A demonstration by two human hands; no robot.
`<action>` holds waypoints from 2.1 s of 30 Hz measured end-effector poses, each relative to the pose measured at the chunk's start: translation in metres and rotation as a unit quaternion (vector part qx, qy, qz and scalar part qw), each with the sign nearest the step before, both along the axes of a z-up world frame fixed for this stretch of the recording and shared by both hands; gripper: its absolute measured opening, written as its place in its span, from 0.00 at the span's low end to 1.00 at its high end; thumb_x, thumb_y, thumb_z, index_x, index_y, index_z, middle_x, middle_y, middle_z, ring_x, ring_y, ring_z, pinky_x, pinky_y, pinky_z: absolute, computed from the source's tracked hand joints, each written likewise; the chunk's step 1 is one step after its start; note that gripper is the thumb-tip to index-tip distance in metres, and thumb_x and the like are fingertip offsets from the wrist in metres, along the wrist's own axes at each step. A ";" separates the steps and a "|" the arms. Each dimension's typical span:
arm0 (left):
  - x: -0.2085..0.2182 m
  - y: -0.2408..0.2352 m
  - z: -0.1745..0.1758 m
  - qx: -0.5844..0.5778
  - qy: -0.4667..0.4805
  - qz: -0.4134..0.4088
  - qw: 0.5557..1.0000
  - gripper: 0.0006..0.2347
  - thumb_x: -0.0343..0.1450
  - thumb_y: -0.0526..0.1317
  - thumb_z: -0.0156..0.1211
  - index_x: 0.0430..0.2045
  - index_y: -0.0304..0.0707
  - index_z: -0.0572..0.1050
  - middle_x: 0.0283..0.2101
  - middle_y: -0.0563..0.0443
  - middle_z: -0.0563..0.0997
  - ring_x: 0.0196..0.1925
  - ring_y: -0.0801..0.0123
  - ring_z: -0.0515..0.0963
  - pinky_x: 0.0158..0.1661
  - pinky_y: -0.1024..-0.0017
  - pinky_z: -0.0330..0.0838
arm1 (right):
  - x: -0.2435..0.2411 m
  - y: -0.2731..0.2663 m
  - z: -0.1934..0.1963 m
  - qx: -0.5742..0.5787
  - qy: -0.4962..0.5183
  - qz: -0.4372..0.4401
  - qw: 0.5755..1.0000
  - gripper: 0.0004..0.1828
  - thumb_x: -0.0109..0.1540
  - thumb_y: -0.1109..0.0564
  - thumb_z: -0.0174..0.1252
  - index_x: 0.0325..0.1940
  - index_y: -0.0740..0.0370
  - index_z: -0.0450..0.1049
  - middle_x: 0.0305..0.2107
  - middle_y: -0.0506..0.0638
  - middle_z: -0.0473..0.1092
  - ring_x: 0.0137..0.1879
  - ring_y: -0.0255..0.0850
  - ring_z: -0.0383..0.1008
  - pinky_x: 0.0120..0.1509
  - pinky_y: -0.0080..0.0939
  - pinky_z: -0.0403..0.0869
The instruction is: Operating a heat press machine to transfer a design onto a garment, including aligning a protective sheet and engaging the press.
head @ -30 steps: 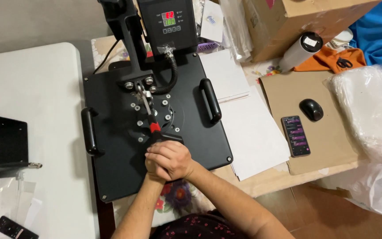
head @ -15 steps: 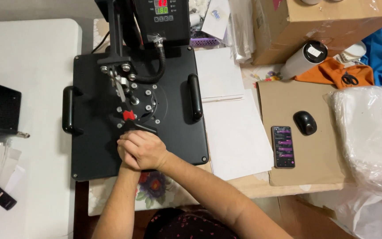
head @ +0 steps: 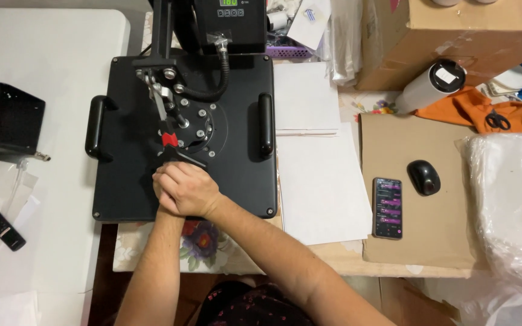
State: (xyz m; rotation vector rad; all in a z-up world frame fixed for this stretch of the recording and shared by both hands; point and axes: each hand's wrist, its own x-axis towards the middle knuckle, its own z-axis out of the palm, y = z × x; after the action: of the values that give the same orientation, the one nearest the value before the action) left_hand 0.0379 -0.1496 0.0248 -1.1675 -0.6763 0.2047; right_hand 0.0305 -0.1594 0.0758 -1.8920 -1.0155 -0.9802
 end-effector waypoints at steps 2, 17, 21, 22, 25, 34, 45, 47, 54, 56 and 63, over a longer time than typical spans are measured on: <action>0.001 0.000 -0.001 0.027 0.024 0.020 0.999 0.12 0.62 0.29 0.44 0.36 0.27 0.72 0.41 0.50 0.77 0.48 0.74 0.77 0.54 0.87 0.67 | 0.002 0.001 -0.003 0.002 -0.006 -0.005 1.000 0.13 0.63 0.51 0.42 0.37 0.56 0.72 0.35 0.47 0.70 0.46 0.41 0.77 0.50 0.36 0.75; 0.016 0.012 -0.017 0.124 0.140 0.140 0.972 0.09 0.65 0.35 0.43 0.34 0.33 0.70 0.39 0.54 0.74 0.46 0.76 0.74 0.53 0.86 0.65 | 0.004 0.004 -0.009 -0.020 -0.018 -0.015 1.000 0.11 0.60 0.51 0.44 0.34 0.55 0.71 0.33 0.46 0.70 0.44 0.41 0.76 0.49 0.36 0.75; 0.022 0.016 -0.020 0.142 0.173 0.172 0.959 0.09 0.66 0.36 0.43 0.34 0.34 0.70 0.39 0.54 0.73 0.46 0.76 0.74 0.53 0.86 0.64 | 0.002 0.002 -0.003 -0.030 -0.016 -0.008 0.999 0.11 0.61 0.51 0.45 0.35 0.55 0.72 0.33 0.47 0.69 0.43 0.42 0.76 0.48 0.37 0.75; 0.025 0.016 -0.020 0.151 0.183 0.180 0.955 0.08 0.66 0.36 0.43 0.33 0.34 0.70 0.39 0.55 0.73 0.46 0.77 0.73 0.53 0.86 0.64 | 0.004 0.001 -0.004 -0.030 -0.016 -0.010 0.999 0.11 0.61 0.51 0.45 0.35 0.55 0.72 0.33 0.47 0.69 0.44 0.42 0.76 0.48 0.37 0.75; 0.029 0.017 -0.022 0.169 0.200 0.195 0.945 0.08 0.67 0.38 0.43 0.33 0.35 0.69 0.38 0.56 0.72 0.45 0.77 0.73 0.53 0.86 0.64 | 0.006 0.000 -0.003 -0.035 -0.017 -0.014 0.999 0.11 0.61 0.50 0.44 0.35 0.55 0.71 0.33 0.47 0.69 0.43 0.42 0.76 0.47 0.37 0.74; 0.031 0.023 -0.032 0.238 0.257 0.240 0.905 0.08 0.69 0.41 0.43 0.32 0.39 0.69 0.37 0.58 0.71 0.44 0.78 0.72 0.53 0.86 0.62 | 0.005 -0.004 0.006 -0.035 0.000 0.010 0.999 0.13 0.63 0.48 0.46 0.36 0.57 0.71 0.33 0.48 0.69 0.45 0.42 0.75 0.45 0.36 0.74; 0.030 0.034 -0.048 0.322 0.320 0.256 0.853 0.08 0.71 0.45 0.42 0.30 0.42 0.68 0.36 0.60 0.69 0.43 0.79 0.70 0.52 0.85 0.61 | 0.009 -0.007 -0.001 -0.055 -0.031 0.064 0.996 0.19 0.67 0.47 0.40 0.46 0.63 0.71 0.39 0.55 0.68 0.49 0.51 0.74 0.47 0.42 0.75; 0.025 0.039 -0.050 0.346 0.343 0.263 0.833 0.09 0.72 0.46 0.42 0.30 0.43 0.67 0.35 0.61 0.68 0.42 0.80 0.69 0.52 0.85 0.61 | 0.008 0.000 -0.008 -0.033 0.001 0.059 0.998 0.15 0.65 0.47 0.46 0.40 0.60 0.70 0.35 0.52 0.68 0.46 0.48 0.74 0.45 0.41 0.75; 0.028 0.043 -0.058 0.397 0.368 0.285 0.791 0.10 0.73 0.48 0.42 0.29 0.46 0.67 0.34 0.62 0.67 0.41 0.80 0.68 0.52 0.85 0.60 | 0.004 0.006 -0.004 -0.001 0.028 0.018 0.999 0.11 0.64 0.46 0.49 0.35 0.53 0.69 0.30 0.45 0.67 0.41 0.42 0.75 0.43 0.36 0.74; 0.023 0.047 -0.063 0.411 0.387 0.301 0.768 0.10 0.74 0.49 0.42 0.29 0.47 0.66 0.34 0.63 0.67 0.41 0.81 0.68 0.52 0.85 0.59 | 0.000 0.007 -0.005 -0.001 0.025 -0.005 1.000 0.12 0.65 0.44 0.47 0.34 0.51 0.68 0.29 0.44 0.66 0.41 0.40 0.74 0.43 0.34 0.73; 0.023 0.087 -0.085 0.408 0.457 0.328 0.720 0.11 0.75 0.47 0.40 0.28 0.43 0.66 0.33 0.57 0.67 0.39 0.75 0.67 0.50 0.81 0.60 | -0.002 0.007 0.000 0.003 0.023 0.000 1.000 0.11 0.64 0.45 0.48 0.33 0.51 0.68 0.29 0.44 0.66 0.40 0.40 0.74 0.43 0.34 0.73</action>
State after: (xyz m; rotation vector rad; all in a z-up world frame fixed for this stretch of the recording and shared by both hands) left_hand 0.0612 -0.0624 -0.0601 0.1535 -0.1783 0.9168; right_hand 0.0285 -0.1523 0.0758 -1.9001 -0.9843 -0.9335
